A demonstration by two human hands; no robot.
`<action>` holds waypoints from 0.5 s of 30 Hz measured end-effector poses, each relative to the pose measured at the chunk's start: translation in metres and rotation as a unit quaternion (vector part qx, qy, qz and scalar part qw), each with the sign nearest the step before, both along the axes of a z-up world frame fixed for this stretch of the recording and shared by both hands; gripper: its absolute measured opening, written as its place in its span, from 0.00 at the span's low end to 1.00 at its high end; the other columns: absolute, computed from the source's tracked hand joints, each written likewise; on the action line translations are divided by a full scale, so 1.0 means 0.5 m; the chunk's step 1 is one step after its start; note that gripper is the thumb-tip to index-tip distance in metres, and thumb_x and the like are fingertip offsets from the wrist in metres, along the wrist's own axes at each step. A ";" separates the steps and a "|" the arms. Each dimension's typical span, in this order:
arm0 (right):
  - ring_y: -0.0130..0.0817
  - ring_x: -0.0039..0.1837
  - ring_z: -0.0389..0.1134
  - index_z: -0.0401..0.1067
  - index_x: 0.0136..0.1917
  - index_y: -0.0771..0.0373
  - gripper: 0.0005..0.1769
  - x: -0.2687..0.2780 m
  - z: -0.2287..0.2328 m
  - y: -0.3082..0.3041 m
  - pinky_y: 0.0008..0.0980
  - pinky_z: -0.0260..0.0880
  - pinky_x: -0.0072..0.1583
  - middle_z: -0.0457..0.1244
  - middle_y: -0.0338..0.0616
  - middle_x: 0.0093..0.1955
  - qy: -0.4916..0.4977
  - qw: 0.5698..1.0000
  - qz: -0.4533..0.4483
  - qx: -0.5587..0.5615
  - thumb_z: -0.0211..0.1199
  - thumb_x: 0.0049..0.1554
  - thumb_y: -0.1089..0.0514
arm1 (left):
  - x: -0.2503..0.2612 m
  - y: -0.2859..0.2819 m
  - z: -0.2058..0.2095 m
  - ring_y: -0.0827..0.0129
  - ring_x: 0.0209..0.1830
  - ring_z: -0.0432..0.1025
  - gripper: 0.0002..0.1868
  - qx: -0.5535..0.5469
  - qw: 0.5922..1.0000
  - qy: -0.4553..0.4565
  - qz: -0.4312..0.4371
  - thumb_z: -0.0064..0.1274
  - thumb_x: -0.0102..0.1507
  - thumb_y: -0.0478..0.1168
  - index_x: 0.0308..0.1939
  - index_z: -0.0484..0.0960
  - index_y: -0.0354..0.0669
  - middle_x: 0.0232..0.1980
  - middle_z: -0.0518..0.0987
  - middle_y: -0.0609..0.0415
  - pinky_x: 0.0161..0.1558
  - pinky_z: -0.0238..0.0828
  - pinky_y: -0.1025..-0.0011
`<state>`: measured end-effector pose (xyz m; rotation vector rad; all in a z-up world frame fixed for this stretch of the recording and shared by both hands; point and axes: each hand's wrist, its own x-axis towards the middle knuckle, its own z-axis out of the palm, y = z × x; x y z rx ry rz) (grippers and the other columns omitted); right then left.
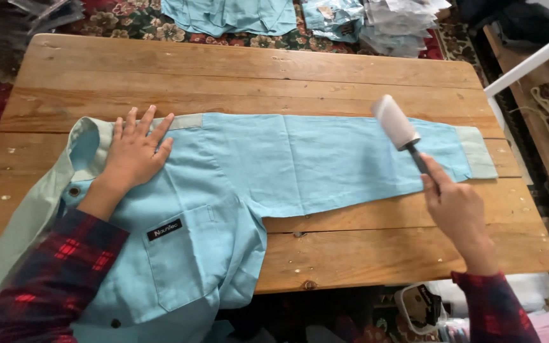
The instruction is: The person uses a lint roller to clean a light blue shirt on a wooden table and then proceeds to fold it.
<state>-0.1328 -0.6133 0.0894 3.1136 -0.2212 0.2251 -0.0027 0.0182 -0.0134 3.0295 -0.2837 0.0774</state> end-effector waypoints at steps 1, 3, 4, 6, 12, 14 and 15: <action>0.64 0.46 0.74 0.64 0.80 0.27 0.27 0.002 -0.001 0.032 0.54 0.75 0.53 0.70 0.65 0.36 0.002 1.000 0.006 0.000 0.48 0.69 0.38 | -0.003 -0.004 0.005 0.44 0.85 0.38 0.33 0.000 1.000 0.002 0.006 0.22 0.72 0.65 0.82 0.54 0.74 0.86 0.50 0.52 0.79 0.30 0.42; 0.51 0.27 0.69 0.61 0.80 0.34 0.31 0.007 -0.003 0.099 0.45 0.69 0.34 0.61 0.48 0.21 -0.117 0.962 0.228 -0.090 0.53 0.64 0.46 | -0.007 -0.008 0.017 0.43 0.85 0.39 0.33 -0.006 1.000 -0.005 0.001 0.24 0.72 0.64 0.82 0.55 0.72 0.86 0.51 0.51 0.79 0.31 0.41; 0.51 0.27 0.69 0.61 0.80 0.34 0.31 0.015 0.014 0.150 0.45 0.69 0.34 0.61 0.48 0.21 -0.117 0.961 0.235 -0.090 0.53 0.64 0.46 | -0.008 -0.013 0.013 0.43 0.85 0.39 0.33 -0.006 1.000 -0.004 0.008 0.24 0.72 0.64 0.82 0.55 0.72 0.86 0.51 0.51 0.79 0.31 0.41; 0.48 0.32 0.69 0.65 0.76 0.35 0.29 0.032 0.047 0.260 0.41 0.71 0.37 0.60 0.41 0.30 -0.098 0.893 0.439 0.004 0.54 0.62 0.54 | -0.005 -0.011 0.013 0.43 0.85 0.39 0.32 0.001 1.000 -0.003 0.006 0.25 0.72 0.63 0.81 0.55 0.73 0.86 0.50 0.52 0.79 0.32 0.41; 0.62 0.48 0.67 0.70 0.72 0.41 0.32 0.305 -0.055 0.348 0.58 0.71 0.48 0.61 0.45 0.51 -0.032 0.831 0.547 0.100 0.52 0.58 0.66 | -0.006 -0.013 0.024 0.42 0.85 0.37 0.33 0.001 1.000 0.010 0.002 0.24 0.72 0.63 0.82 0.53 0.72 0.86 0.48 0.51 0.79 0.30 0.42; 0.59 0.51 0.67 0.70 0.72 0.42 0.33 0.371 -0.074 0.381 0.56 0.71 0.50 0.61 0.43 0.52 -0.044 0.835 0.538 0.104 0.54 0.58 0.67 | -0.005 -0.013 0.017 0.43 0.85 0.38 0.33 0.002 1.000 0.003 0.010 0.24 0.72 0.63 0.82 0.53 0.73 0.86 0.49 0.51 0.79 0.30 0.42; 0.57 0.53 0.68 0.70 0.72 0.43 0.33 0.402 -0.083 0.396 0.55 0.71 0.52 0.62 0.40 0.52 -0.054 0.844 0.522 0.111 0.55 0.57 0.69 | -0.003 -0.014 0.015 0.43 0.85 0.38 0.33 0.003 1.000 -0.001 0.010 0.24 0.72 0.63 0.82 0.53 0.74 0.86 0.49 0.52 0.80 0.30 0.42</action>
